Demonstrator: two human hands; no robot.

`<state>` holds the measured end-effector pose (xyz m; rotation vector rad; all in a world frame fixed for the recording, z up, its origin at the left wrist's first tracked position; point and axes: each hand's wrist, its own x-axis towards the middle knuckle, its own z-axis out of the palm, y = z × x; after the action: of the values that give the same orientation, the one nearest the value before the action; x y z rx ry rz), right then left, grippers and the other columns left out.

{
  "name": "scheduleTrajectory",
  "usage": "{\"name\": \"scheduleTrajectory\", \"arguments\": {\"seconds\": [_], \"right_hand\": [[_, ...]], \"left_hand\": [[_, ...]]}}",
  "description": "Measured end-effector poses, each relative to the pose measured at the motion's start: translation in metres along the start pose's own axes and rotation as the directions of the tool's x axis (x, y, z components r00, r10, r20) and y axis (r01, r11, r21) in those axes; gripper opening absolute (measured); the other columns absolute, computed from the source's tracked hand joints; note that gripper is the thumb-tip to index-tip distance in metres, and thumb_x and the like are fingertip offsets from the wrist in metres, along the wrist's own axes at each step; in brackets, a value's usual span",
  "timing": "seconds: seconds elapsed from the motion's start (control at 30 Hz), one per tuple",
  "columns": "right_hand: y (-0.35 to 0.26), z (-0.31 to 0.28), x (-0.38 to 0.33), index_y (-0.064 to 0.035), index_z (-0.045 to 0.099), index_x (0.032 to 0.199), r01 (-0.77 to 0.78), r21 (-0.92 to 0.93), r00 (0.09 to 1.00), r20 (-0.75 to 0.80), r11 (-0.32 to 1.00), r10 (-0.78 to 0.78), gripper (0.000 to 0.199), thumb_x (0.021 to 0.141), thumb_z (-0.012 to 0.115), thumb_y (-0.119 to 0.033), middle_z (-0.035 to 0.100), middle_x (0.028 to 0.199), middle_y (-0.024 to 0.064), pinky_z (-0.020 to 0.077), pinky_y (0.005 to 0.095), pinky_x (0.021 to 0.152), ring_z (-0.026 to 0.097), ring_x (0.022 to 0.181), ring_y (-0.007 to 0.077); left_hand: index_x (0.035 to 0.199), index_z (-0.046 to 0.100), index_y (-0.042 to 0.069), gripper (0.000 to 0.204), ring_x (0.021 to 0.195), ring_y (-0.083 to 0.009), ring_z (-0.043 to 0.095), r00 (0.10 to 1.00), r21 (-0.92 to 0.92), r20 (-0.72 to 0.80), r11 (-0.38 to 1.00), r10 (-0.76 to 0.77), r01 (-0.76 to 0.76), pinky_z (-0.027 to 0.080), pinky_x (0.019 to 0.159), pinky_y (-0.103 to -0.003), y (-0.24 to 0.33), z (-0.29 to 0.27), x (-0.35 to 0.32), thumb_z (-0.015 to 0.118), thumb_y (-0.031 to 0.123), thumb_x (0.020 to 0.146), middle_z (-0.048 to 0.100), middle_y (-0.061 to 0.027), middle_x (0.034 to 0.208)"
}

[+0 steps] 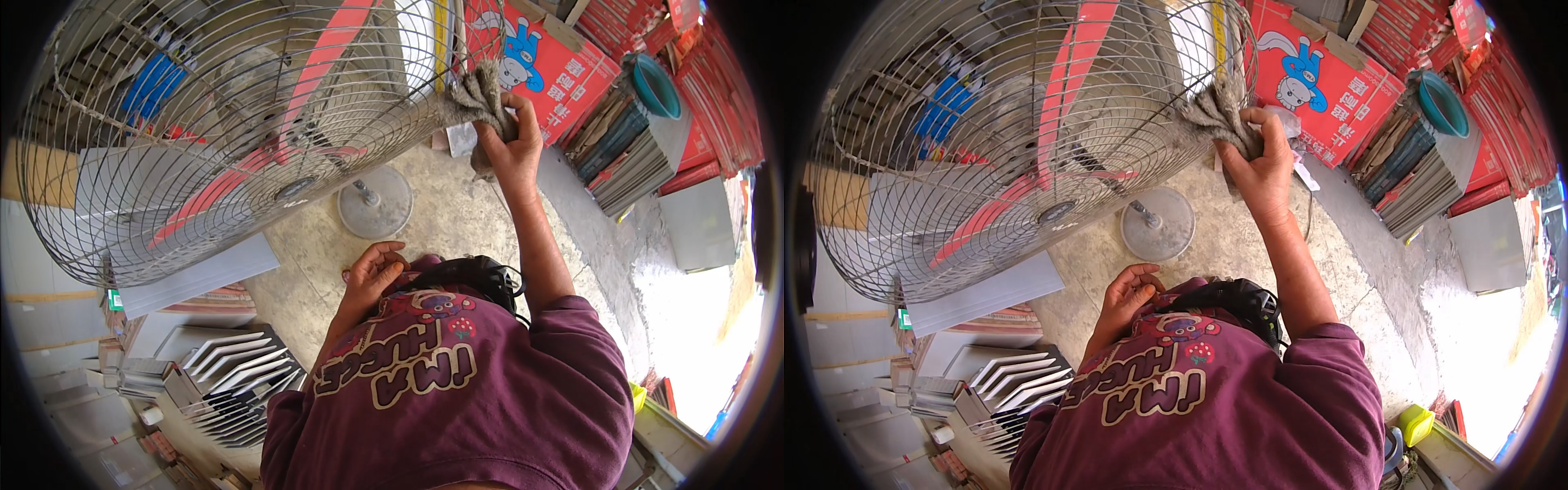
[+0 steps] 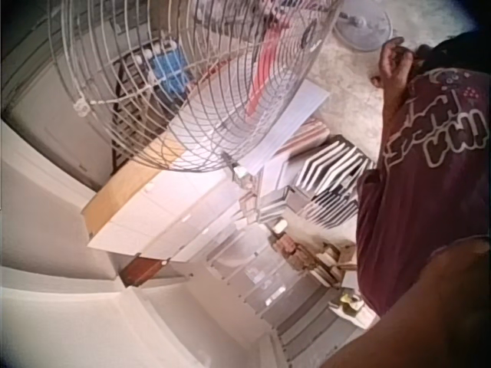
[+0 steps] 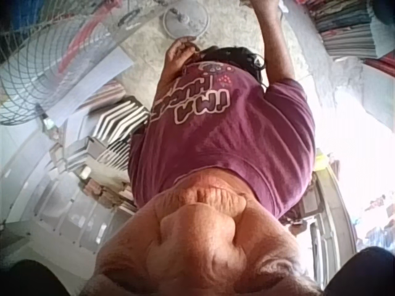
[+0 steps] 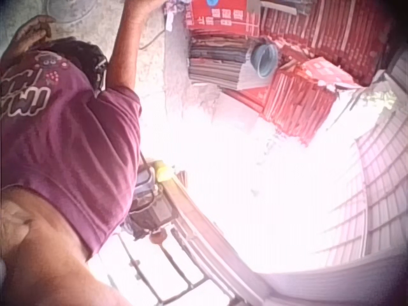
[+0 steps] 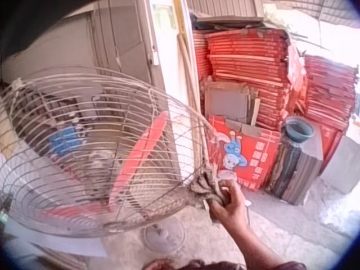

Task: The person cleans the metal cage of an industrial fan with a cloth.

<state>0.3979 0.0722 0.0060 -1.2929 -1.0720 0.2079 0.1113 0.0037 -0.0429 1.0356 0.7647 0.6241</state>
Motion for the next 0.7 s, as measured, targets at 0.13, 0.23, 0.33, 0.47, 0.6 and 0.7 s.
{"name": "scheduleTrajectory", "arguments": {"seconds": [0.13, 0.23, 0.33, 0.47, 0.6, 0.7], "right_hand": [[-0.024, 0.025, 0.012, -0.005, 0.051, 0.101, -0.046, 0.156, 0.999, 0.004, 0.987, 0.046, 0.039, 0.07, 0.075, -0.003, 0.057, 0.084, 0.0034, 0.0448, 0.0223, 0.062, 0.052, 0.069, 0.0081], [-0.007, 0.037, 0.012, -0.0049, 0.051, 0.101, 0.007, 0.076, 1.0, -0.008, 0.997, -0.006, 0.04, 0.069, 0.076, -0.006, 0.058, 0.085, 0.006, 0.0467, 0.0246, 0.064, 0.054, 0.069, 0.0115], [0.014, 0.044, 0.003, -0.0046, 0.052, 0.098, -0.074, 0.038, 0.997, -0.006, 0.997, 0.074, 0.038, 0.069, 0.076, -0.009, 0.059, 0.084, 0.0079, 0.048, 0.0269, 0.068, 0.057, 0.072, 0.0139], [0.043, 0.049, -0.013, -0.0034, 0.053, 0.098, -0.191, -0.046, 0.981, 0.033, 0.981, 0.192, 0.038, 0.069, 0.076, -0.013, 0.062, 0.086, 0.0102, 0.0487, 0.0297, 0.073, 0.061, 0.078, 0.0179], [0.076, 0.045, -0.026, -0.0028, 0.056, 0.099, -0.217, -0.235, 0.967, 0.081, 0.948, 0.241, 0.039, 0.07, 0.075, -0.022, 0.065, 0.092, 0.0137, 0.0495, 0.0342, 0.076, 0.064, 0.084, 0.0259], [0.073, 0.038, -0.034, -0.0033, 0.058, 0.1, -0.264, -0.33, 0.932, 0.156, 0.906, 0.328, 0.041, 0.07, 0.075, -0.025, 0.066, 0.094, 0.0142, 0.0495, 0.0363, 0.076, 0.065, 0.086, 0.028]], "left_hand": [[0.12, 0.049, 0.0, 0.033, 0.08, -0.012, 0.058, 1.0, 0.005, -0.023, 1.0, -0.001, 0.001, 0.047, 0.076, -0.025, -0.001, -0.002, -0.001, 0.058, 0.009, 0.09, 0.061, -0.0079, 0.092], [0.121, 0.048, 0.0, 0.034, 0.083, -0.0123, 0.058, 1.0, 0.003, -0.016, 1.0, 0.006, -0.006, 0.047, 0.076, -0.025, 0.002, -0.001, -0.001, 0.058, 0.01, 0.09, 0.06, -0.0081, 0.093], [0.121, 0.048, 0.0, 0.035, 0.084, -0.0124, 0.058, 0.999, -0.033, -0.035, 0.999, -0.006, 0.005, 0.047, 0.076, -0.024, -0.002, -0.004, -0.002, 0.059, 0.01, 0.09, 0.06, -0.0084, 0.094], [0.122, 0.047, 0.0, 0.037, 0.083, -0.0119, 0.057, 0.999, -0.024, -0.036, 1.0, 0.005, -0.006, 0.046, 0.075, -0.023, -0.006, -0.008, -0.002, 0.06, 0.01, 0.089, 0.06, -0.0085, 0.095], [0.122, 0.047, 0.0, 0.038, 0.083, -0.0114, 0.056, 0.999, -0.023, -0.041, 0.999, -0.023, 0.022, 0.045, 0.075, -0.023, 0.001, -0.006, -0.003, 0.062, 0.012, 0.089, 0.06, -0.0081, 0.095], [0.121, 0.047, 0.0, 0.038, 0.083, -0.0113, 0.055, 0.999, 0.005, -0.042, 1.0, -0.03, 0.03, 0.045, 0.076, -0.023, 0.003, -0.006, -0.004, 0.062, 0.012, 0.088, 0.06, -0.0077, 0.095]]}}
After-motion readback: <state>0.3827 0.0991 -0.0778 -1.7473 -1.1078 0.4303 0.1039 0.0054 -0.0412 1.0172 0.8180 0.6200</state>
